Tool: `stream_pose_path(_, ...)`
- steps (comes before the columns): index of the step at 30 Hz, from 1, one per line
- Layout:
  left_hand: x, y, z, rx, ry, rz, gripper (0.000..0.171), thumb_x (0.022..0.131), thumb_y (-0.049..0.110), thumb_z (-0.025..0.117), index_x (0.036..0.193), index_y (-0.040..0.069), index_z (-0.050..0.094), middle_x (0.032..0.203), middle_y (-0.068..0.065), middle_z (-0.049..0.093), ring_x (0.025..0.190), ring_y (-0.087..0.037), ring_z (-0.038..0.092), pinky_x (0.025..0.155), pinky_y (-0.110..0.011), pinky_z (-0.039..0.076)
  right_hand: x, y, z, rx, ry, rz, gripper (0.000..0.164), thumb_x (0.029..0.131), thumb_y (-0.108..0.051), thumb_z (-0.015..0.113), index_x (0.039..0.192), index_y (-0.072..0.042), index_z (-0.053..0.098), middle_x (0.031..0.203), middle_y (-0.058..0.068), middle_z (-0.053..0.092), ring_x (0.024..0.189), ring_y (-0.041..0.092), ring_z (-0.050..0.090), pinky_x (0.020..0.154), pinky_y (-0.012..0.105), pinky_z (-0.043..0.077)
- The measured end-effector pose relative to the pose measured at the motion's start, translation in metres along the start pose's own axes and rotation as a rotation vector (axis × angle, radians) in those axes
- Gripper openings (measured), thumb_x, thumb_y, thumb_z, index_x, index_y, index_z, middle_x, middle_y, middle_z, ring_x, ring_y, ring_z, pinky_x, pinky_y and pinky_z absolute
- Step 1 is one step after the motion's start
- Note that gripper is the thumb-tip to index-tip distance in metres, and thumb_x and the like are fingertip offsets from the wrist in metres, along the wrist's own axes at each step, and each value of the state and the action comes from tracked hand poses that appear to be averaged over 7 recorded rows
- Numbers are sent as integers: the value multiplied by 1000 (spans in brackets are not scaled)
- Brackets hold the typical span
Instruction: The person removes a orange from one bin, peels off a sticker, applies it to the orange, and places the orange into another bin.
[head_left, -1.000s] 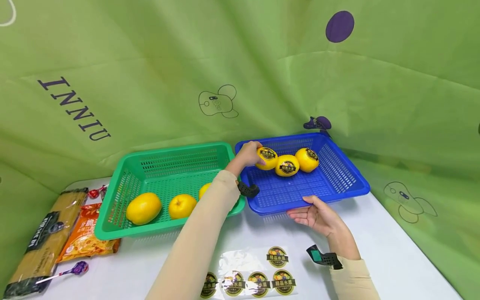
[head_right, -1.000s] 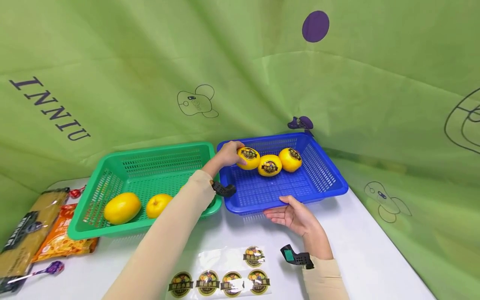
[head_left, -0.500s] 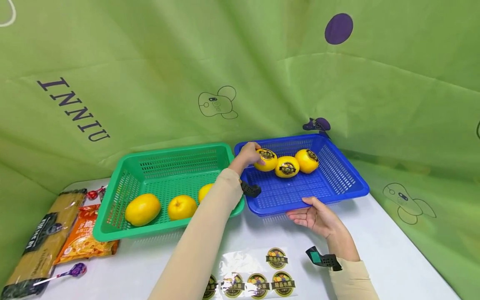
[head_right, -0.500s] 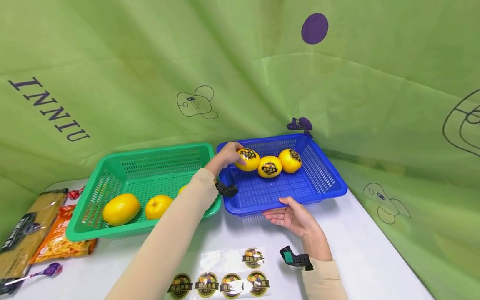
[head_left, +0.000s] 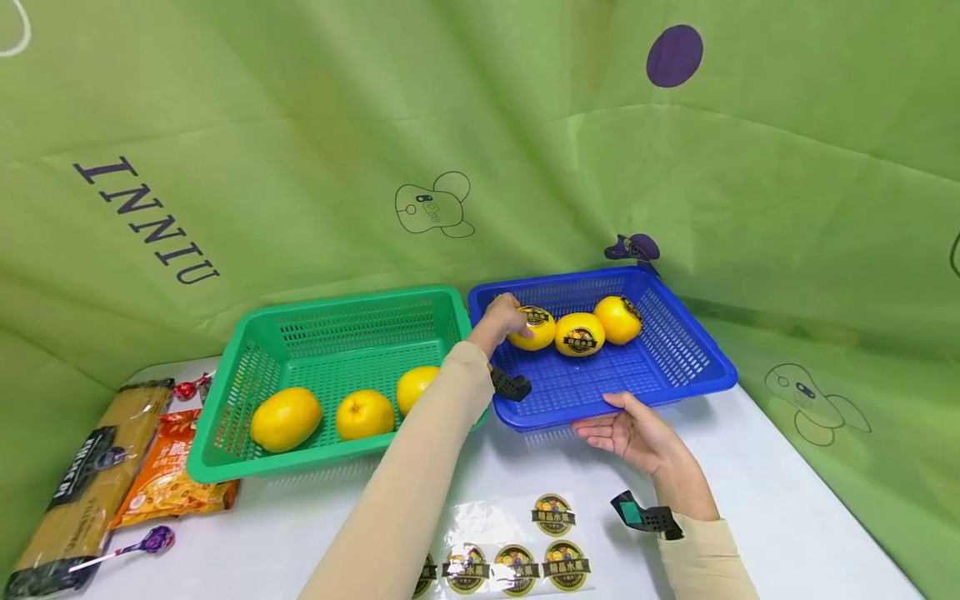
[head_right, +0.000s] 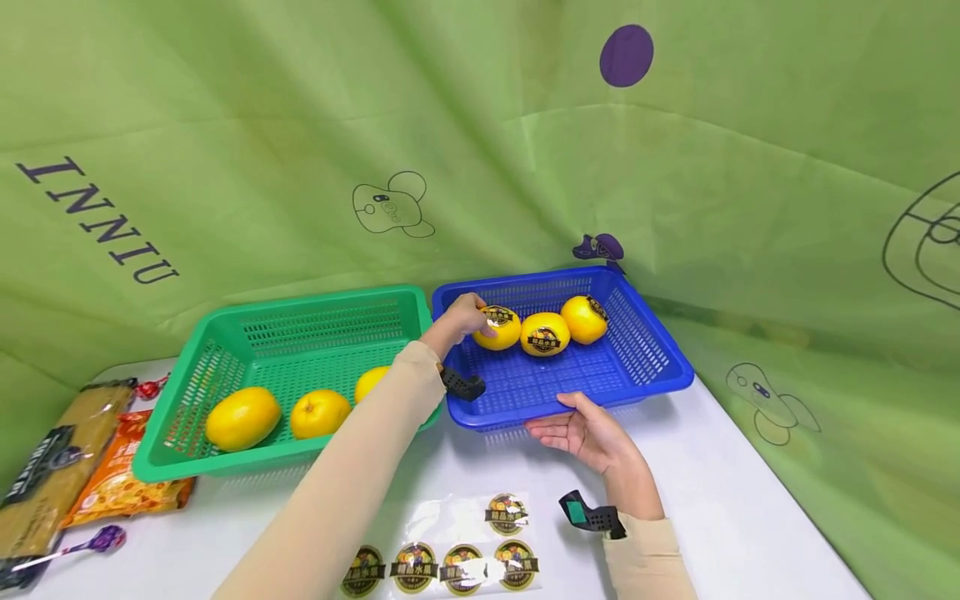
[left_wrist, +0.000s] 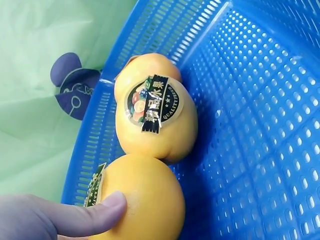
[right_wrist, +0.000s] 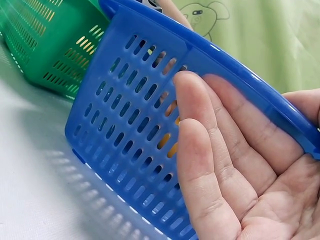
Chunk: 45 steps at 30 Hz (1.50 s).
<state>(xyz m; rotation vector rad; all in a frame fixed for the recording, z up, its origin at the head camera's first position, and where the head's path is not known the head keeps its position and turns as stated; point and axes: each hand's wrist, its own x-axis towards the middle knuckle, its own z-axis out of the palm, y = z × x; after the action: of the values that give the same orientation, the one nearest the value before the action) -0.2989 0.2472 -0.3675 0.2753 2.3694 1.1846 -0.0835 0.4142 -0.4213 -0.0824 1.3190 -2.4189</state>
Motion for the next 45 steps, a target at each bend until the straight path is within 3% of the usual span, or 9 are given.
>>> stream_pose_path(9, 0, -2, 1, 81, -32, 48, 61, 81, -2, 70, 136, -3, 43, 138, -18, 47, 117, -27, 50, 86, -32, 50, 0, 0, 1, -2, 11, -5, 44, 104, -17, 20, 104, -3, 62, 99, 20, 71, 92, 24, 70, 85, 32, 57)
stream_pose_path(16, -2, -1, -3, 105, -47, 61, 62, 80, -1, 71, 137, -1, 46, 141, -15, 47, 124, -26, 49, 95, -33, 50, 0, 0, 1, -7, 15, 1, 44, 104, -17, 20, 103, -4, 62, 99, 19, 71, 92, 23, 70, 85, 32, 57)
stream_pose_path(25, -7, 0, -6, 22, -16, 41, 55, 80, 0, 72, 132, 4, 52, 136, -13, 52, 122, -26, 51, 91, -34, 51, 1, 1, -1, -10, -9, -3, 45, 104, -17, 19, 103, -4, 62, 100, 19, 71, 93, 23, 70, 85, 32, 56)
stream_pose_path(29, -12, 1, -6, -48, -8, 56, 58, 80, 1, 73, 133, 6, 51, 138, -12, 50, 124, -26, 50, 95, -36, 49, 0, 2, -3, -13, -23, -7, 46, 104, -18, 18, 104, -4, 62, 101, 19, 71, 94, 24, 70, 87, 32, 56)
stream_pose_path(33, -21, -2, -15, -87, -44, 121, 64, 81, 6, 74, 139, 8, 45, 144, -11, 44, 128, -28, 46, 101, -39, 46, 2, 2, -2, 0, -45, -5, 48, 104, -17, 17, 105, -4, 63, 101, 20, 71, 95, 24, 69, 87, 33, 56)
stream_pose_path(39, -43, -4, -41, -102, -127, 264, 69, 84, 15, 73, 143, 7, 38, 149, -10, 39, 135, -26, 39, 109, -39, 38, 4, 3, -3, 13, -87, 9, 48, 104, -17, 16, 106, -4, 62, 104, 20, 70, 98, 26, 68, 91, 34, 54)
stream_pose_path(42, -65, -2, -55, -101, -158, 357, 68, 85, 19, 72, 142, 7, 39, 148, -11, 40, 137, -24, 37, 111, -38, 36, 2, 2, -5, 22, -101, 12, 49, 104, -17, 15, 107, -4, 62, 106, 21, 69, 100, 27, 68, 92, 34, 54)
stream_pose_path(45, -96, -6, -68, -98, -170, 470, 64, 86, 21, 71, 141, 7, 41, 147, -10, 42, 136, -22, 39, 112, -36, 35, -1, 1, -8, 35, -127, 12, 52, 104, -18, 12, 110, -3, 61, 108, 21, 68, 102, 27, 67, 93, 34, 53)
